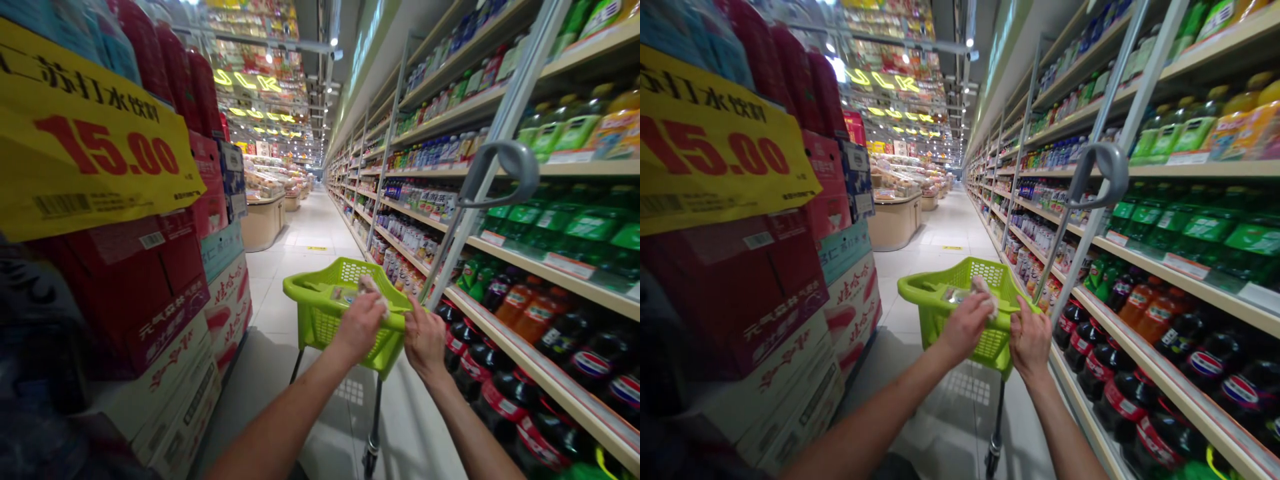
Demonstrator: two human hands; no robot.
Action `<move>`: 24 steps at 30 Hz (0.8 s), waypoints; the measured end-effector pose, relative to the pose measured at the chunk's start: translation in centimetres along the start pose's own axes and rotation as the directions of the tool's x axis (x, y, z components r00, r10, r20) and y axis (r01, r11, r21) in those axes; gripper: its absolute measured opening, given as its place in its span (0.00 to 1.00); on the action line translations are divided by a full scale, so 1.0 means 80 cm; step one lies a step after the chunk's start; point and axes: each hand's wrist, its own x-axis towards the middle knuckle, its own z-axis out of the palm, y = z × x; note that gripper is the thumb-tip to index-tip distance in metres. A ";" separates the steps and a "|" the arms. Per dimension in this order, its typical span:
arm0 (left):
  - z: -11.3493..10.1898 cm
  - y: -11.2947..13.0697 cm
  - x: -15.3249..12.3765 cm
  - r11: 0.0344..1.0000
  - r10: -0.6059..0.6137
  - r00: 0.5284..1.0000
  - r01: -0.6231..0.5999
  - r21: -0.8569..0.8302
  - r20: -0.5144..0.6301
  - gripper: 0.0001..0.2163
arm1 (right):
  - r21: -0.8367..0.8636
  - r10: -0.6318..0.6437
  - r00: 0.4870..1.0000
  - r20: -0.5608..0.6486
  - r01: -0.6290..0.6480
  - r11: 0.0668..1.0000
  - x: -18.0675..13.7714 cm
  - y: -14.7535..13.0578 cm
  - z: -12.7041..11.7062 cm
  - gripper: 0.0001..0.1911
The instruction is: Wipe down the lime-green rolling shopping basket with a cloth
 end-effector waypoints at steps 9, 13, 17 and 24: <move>-0.090 -0.028 0.030 0.799 -0.472 0.841 0.535 -0.275 0.264 0.13 | -0.099 0.019 0.996 -0.089 -0.027 0.995 -0.005 0.017 -0.008 0.23; -0.087 -0.031 0.053 0.824 -0.551 0.803 0.567 -0.007 0.226 0.11 | -0.125 0.002 0.994 -0.108 -0.016 0.992 -0.006 0.016 -0.008 0.23; -0.028 -0.006 0.031 0.931 -0.354 0.933 0.346 0.116 0.059 0.09 | -0.150 -0.043 0.996 -0.080 0.031 0.988 -0.009 0.011 -0.012 0.23; -0.027 -0.039 -0.021 0.974 -0.056 0.998 0.055 0.220 0.000 0.16 | -0.120 -0.135 0.975 -0.179 0.115 0.986 -0.009 0.013 -0.005 0.24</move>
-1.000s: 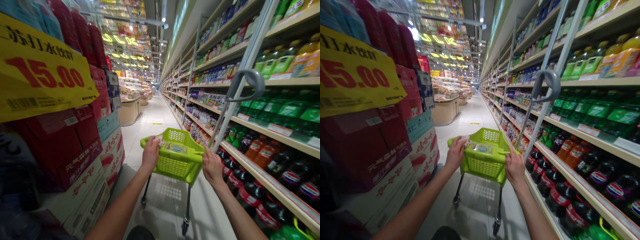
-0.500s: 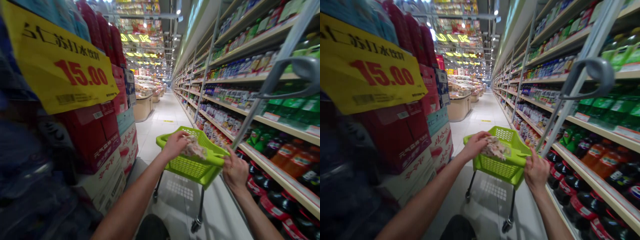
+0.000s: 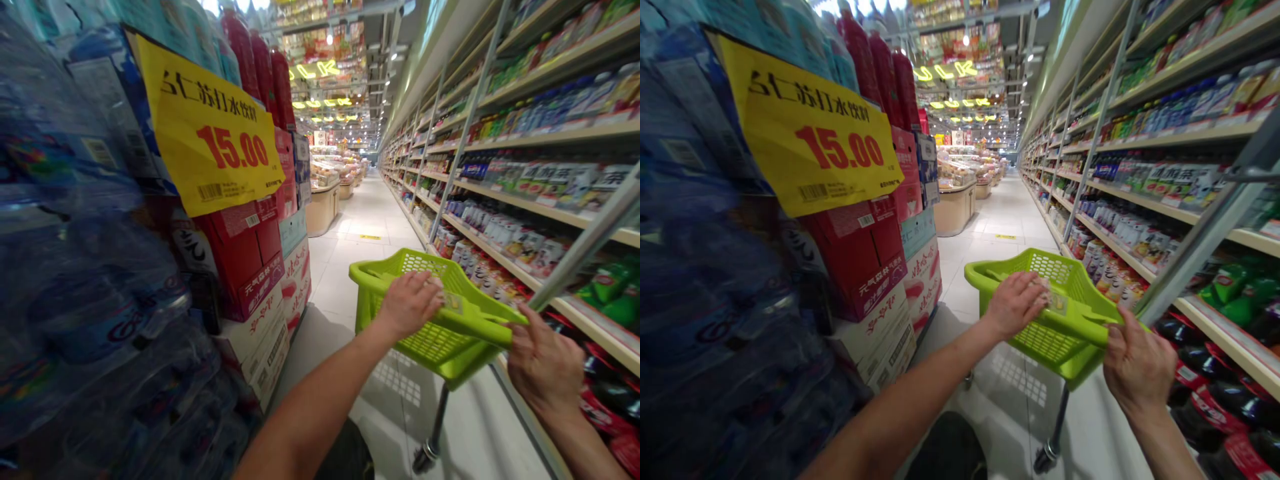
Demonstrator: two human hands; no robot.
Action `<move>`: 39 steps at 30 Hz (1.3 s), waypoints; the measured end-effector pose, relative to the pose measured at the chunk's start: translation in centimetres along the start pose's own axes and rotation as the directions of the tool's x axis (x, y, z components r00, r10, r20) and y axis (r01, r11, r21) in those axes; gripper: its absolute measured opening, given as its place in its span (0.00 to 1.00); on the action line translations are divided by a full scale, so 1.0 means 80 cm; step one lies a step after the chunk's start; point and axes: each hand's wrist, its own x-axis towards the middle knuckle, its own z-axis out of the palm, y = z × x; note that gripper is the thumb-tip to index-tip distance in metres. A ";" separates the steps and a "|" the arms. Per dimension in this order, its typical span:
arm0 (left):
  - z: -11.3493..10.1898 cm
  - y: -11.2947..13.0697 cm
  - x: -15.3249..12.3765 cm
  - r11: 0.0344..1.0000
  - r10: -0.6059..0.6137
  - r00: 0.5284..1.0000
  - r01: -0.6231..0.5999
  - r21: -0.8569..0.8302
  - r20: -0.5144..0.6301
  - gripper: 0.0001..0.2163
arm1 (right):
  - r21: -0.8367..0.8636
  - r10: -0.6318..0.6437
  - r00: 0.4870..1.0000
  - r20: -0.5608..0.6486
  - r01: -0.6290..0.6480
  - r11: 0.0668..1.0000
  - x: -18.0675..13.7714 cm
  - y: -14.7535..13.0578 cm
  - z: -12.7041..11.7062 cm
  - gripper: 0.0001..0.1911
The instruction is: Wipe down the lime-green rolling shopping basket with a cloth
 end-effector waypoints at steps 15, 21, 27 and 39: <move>0.014 0.018 0.030 0.991 0.083 0.997 -0.082 -0.101 0.002 0.11 | 0.166 0.053 0.994 0.098 -0.069 0.984 0.000 -0.002 -0.004 0.20; 0.008 0.004 0.029 0.988 -0.103 0.991 0.093 -0.123 -0.084 0.11 | 0.122 0.136 0.988 0.076 -0.145 0.982 0.001 -0.019 0.000 0.18; 0.034 0.054 0.027 0.953 0.256 0.965 -0.261 -0.156 -0.050 0.11 | 0.176 0.101 0.993 0.062 -0.110 0.978 -0.002 -0.010 -0.001 0.19; 0.025 0.034 0.009 0.958 0.244 0.951 -0.267 -0.108 -0.191 0.12 | 0.252 0.112 0.987 0.113 -0.137 0.958 -0.006 -0.010 -0.006 0.20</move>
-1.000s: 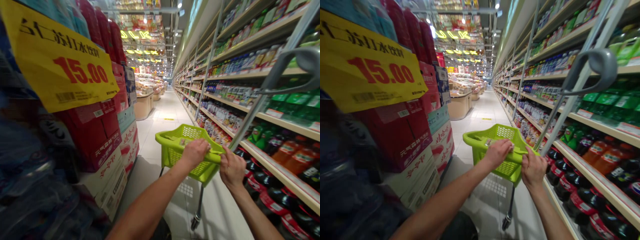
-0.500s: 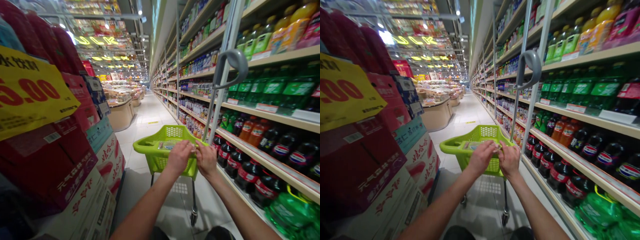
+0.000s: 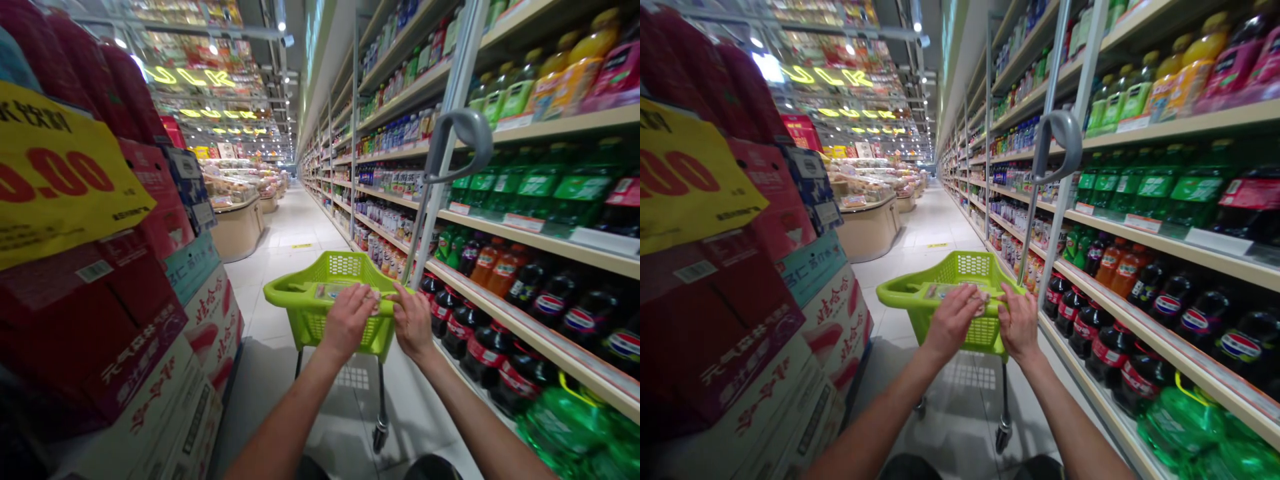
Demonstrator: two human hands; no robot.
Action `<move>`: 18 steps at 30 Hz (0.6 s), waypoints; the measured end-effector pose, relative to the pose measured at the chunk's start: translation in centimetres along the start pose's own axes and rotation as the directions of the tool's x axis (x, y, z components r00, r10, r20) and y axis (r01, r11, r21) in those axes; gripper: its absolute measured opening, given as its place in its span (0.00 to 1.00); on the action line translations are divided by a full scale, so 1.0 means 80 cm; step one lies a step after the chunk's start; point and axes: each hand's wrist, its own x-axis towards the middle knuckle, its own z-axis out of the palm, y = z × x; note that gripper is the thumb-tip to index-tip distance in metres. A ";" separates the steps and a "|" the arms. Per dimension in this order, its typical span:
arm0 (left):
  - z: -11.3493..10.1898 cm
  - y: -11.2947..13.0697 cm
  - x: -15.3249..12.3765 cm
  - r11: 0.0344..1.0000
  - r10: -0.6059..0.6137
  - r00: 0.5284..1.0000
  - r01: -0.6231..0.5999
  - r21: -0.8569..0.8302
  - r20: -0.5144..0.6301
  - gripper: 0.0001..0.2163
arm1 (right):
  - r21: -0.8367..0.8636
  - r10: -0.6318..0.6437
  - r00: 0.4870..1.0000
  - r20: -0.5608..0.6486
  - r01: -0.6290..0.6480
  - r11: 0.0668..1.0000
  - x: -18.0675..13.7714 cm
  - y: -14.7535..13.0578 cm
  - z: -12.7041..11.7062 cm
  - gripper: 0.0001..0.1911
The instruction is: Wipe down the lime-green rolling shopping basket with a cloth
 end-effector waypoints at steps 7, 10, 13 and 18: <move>-0.052 -0.072 -0.038 0.922 -0.319 0.929 0.350 0.166 -0.191 0.13 | -0.008 0.020 1.000 -0.015 -0.020 1.000 -0.002 0.000 -0.001 0.20; -0.035 -0.042 -0.032 0.971 -0.207 0.972 0.218 0.096 -0.116 0.13 | -0.007 0.012 1.000 -0.002 -0.012 1.000 -0.004 -0.003 0.000 0.20; -0.020 -0.024 -0.027 0.998 -0.053 0.998 0.054 0.030 -0.040 0.12 | 0.008 -0.040 0.998 0.051 0.040 0.999 -0.005 0.001 -0.005 0.20; -0.055 -0.090 -0.051 0.912 -0.362 0.911 0.389 0.126 -0.197 0.14 | 0.006 -0.047 0.999 0.028 0.047 0.999 -0.005 0.009 -0.009 0.20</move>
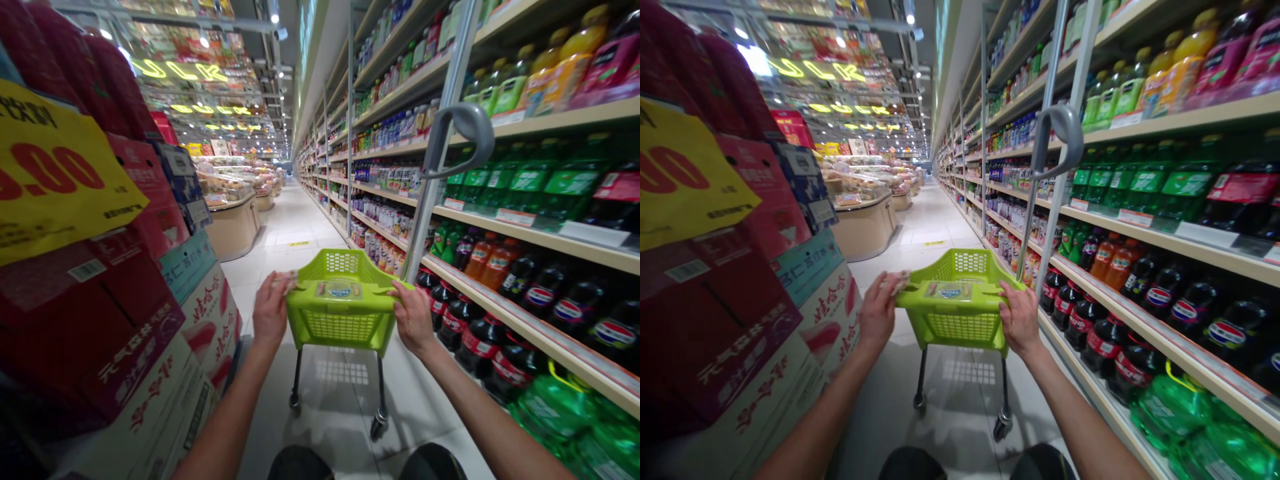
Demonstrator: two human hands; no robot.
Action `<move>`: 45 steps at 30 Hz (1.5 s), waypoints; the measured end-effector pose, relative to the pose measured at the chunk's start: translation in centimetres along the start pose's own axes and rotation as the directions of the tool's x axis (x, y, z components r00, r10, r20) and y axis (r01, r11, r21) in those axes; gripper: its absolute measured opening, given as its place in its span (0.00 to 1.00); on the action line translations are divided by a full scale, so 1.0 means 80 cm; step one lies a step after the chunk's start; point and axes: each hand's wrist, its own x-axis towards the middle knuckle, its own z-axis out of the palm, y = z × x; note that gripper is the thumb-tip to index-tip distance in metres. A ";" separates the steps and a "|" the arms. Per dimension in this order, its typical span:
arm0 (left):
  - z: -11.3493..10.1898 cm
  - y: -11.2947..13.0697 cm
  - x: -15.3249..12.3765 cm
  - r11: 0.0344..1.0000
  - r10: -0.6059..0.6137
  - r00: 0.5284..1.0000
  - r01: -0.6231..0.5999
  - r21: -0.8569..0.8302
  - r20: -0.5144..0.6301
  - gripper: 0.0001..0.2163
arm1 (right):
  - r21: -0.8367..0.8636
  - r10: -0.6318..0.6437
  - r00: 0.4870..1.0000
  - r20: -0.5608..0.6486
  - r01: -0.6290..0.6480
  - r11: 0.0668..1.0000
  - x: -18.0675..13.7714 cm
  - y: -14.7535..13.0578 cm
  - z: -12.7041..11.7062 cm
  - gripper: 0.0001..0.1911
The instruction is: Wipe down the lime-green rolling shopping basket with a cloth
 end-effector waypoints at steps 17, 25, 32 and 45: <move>0.006 0.026 0.002 0.999 -0.034 0.999 0.034 -0.006 0.033 0.15 | -0.018 0.055 0.996 -0.069 -0.057 0.998 0.000 0.008 0.001 0.20; 0.023 0.047 -0.001 0.986 0.138 0.982 -0.124 -0.108 0.130 0.16 | 0.014 -0.005 1.000 -0.002 0.005 1.000 0.003 0.014 -0.004 0.20; 0.026 0.070 0.003 0.989 0.100 0.985 -0.082 -0.126 0.139 0.14 | -0.006 0.021 0.999 -0.042 -0.021 1.000 0.002 0.007 0.006 0.20; 0.026 0.063 0.008 0.994 0.046 0.986 -0.029 -0.109 0.159 0.16 | -0.004 0.043 0.997 -0.060 -0.043 0.999 0.001 0.012 0.005 0.20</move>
